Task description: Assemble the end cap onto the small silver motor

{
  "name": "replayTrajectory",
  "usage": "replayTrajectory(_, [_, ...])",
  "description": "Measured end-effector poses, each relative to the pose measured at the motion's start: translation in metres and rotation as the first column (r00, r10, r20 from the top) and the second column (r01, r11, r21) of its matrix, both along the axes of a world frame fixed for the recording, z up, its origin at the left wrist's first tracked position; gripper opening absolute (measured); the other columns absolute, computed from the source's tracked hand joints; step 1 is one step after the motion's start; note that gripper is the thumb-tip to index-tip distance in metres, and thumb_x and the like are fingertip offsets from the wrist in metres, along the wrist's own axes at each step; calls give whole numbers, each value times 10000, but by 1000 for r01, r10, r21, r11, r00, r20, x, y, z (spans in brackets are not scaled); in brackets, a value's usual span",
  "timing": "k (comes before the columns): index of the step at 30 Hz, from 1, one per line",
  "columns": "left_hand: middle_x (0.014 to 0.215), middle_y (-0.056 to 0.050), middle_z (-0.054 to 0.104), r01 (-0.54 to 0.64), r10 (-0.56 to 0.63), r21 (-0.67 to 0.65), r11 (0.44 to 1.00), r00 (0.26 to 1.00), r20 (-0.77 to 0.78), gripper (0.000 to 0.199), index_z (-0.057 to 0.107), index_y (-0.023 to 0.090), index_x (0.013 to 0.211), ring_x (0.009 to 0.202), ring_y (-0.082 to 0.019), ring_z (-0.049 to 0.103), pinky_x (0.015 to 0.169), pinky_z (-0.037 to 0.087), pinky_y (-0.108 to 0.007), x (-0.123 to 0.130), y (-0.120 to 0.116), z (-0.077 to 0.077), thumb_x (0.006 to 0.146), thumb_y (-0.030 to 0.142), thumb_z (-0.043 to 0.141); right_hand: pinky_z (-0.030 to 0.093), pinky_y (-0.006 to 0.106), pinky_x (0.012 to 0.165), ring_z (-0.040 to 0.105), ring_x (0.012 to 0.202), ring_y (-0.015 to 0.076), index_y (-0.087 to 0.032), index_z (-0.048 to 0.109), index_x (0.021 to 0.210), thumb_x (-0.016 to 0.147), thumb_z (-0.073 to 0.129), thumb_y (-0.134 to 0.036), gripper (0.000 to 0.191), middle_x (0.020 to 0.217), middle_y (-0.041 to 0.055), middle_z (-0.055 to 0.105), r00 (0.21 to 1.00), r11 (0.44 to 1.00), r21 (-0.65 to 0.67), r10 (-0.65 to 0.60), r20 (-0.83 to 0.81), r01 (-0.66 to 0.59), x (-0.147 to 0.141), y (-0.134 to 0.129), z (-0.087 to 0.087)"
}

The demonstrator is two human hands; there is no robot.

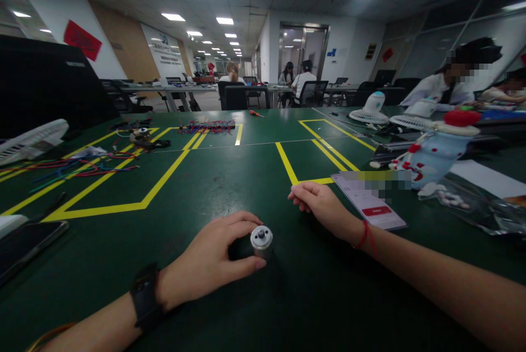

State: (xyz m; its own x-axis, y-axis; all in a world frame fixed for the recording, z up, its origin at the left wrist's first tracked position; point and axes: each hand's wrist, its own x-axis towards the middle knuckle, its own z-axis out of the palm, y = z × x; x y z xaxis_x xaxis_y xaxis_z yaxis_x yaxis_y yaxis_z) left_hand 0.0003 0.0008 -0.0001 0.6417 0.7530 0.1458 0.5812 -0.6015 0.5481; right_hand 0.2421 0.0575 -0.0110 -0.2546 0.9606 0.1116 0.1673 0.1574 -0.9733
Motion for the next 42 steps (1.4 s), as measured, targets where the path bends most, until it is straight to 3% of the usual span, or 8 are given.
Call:
replayTrajectory(8, [1124, -16, 580, -1, 1, 24, 1000, 1000, -3, 223, 605, 246, 1022, 981, -228, 563, 847, 428, -339, 2, 2, -2, 820, 312, 672, 417, 304, 890, 528, 979, 157, -222, 697, 915, 788, 664, -238, 132, 1058, 36, 531, 930, 875, 399, 139, 339, -276, -31, -50, 25])
replayTrajectory(14, [1126, -19, 583, -5, 5, 22, 1000, 1000, -7, 229, 600, 238, 1028, 997, -229, 555, 863, 415, -334, 2, 0, 1, 821, 308, 670, 450, 281, 793, 554, 901, 144, -193, 682, 918, 850, 608, -304, 149, 970, 36, 575, 955, 902, 362, 147, 256, -236, -22, -35, 30])
replayTrajectory(20, [1150, -15, 572, 1, -1, 4, 1000, 1000, -27, 254, 593, 247, 1056, 1025, -229, 545, 891, 405, -335, 1, 1, 0, 825, 320, 669, 424, 316, 856, 537, 940, 161, -212, 723, 916, 804, 669, -306, 155, 997, 41, 549, 771, 820, 243, 325, 548, -518, 6, -21, 15])
replayTrajectory(26, [1155, -16, 564, 7, -7, -7, 1000, 1000, -16, 227, 584, 248, 1034, 1028, -229, 540, 895, 404, -347, 1, 2, -2, 836, 329, 661, 389, 354, 875, 502, 978, 182, -276, 739, 919, 793, 676, -334, 152, 1025, 31, 535, 690, 762, 235, 350, 634, -603, 11, -21, 7])
replayTrajectory(31, [1170, -15, 564, 7, -7, -17, 1000, 1000, -18, 251, 581, 261, 1066, 1028, -232, 541, 893, 407, -354, 0, 2, -2, 840, 339, 657, 410, 320, 808, 522, 902, 162, -239, 710, 990, 768, 697, -315, 235, 1018, 35, 552, 849, 864, 122, 439, 295, -489, 18, -9, 7])
replayTrajectory(33, [1182, -10, 565, 6, -6, -17, 1000, 1000, -9, 268, 576, 270, 1088, 1042, -232, 538, 895, 407, -352, 0, 2, -2, 842, 342, 656, 410, 289, 719, 515, 784, 133, -201, 702, 952, 783, 677, -299, 197, 941, 33, 569, 945, 946, -27, 321, -54, -323, 23, 0, 3])
replayTrajectory(36, [1195, 0, 562, 4, -4, -15, 1000, 1000, -9, 277, 572, 283, 1102, 1056, -230, 536, 896, 406, -351, 0, 2, -3, 844, 341, 656, 388, 261, 635, 469, 671, 104, -172, 672, 905, 815, 621, -310, 172, 821, 18, 549, 903, 951, -240, 79, -421, -196, 29, 13, -4])
replayTrajectory(42, [1206, 4, 559, -2, 2, 2, 1000, 1000, -7, 304, 565, 291, 1124, 1068, -229, 533, 906, 402, -354, 0, 2, -4, 840, 341, 660, 397, 272, 640, 483, 703, 124, -163, 641, 920, 837, 567, -349, 217, 832, 35, 545, 891, 940, -278, 53, -451, -197, 31, 21, -6])
